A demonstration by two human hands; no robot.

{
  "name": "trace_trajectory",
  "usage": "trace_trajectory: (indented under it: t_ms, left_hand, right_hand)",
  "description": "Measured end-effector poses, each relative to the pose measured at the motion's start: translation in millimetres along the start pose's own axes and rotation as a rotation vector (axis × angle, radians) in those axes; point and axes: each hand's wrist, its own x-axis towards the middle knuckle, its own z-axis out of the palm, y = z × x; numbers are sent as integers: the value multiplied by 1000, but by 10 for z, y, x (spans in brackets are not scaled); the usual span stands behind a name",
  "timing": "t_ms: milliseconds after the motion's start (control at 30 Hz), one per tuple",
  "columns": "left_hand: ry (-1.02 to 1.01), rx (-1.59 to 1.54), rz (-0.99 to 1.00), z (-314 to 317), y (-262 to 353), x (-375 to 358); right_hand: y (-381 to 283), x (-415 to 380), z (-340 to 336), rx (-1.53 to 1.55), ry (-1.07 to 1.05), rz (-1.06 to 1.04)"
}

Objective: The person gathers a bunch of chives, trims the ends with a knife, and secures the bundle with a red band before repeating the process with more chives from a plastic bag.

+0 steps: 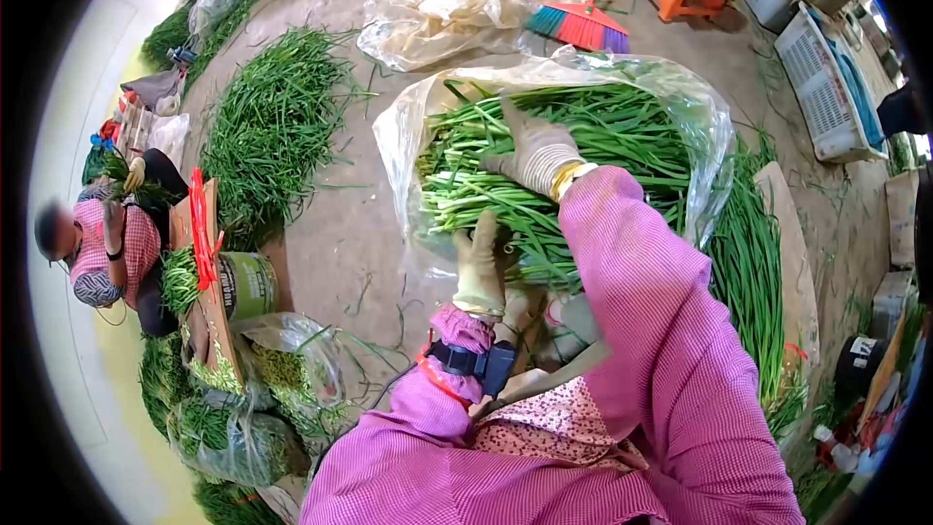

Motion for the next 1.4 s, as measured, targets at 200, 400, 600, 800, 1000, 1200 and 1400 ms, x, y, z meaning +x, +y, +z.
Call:
trace_trajectory:
  t_ms: [200, 400, 600, 800, 1000, 1200, 1400]
  left_hand:
    - [40, -102, -82, -4, -16, 132]
    - [168, -159, -76, 157, 104, -41]
    - [60, 281, 257, 167, 119, -76]
    - [-81, 1085, 845, -108, 86, 144]
    - [-84, 1046, 703, 328, 280, -128]
    - [202, 952, 1098, 291, 721, -142]
    - [-2, 1159, 1202, 679, 989, -62]
  right_hand:
    - [-43, 20, 0, -152, -239, -155]
    - [41, -144, 175, 173, -61, -202]
    - [35, -421, -116, -14, -62, -348]
    - [48, -697, -135, 250, -213, -311]
    - [65, -456, 363, -250, 211, -263]
    - [380, -462, 183, 436, 169, -62]
    - [617, -490, 223, 933, 207, -143]
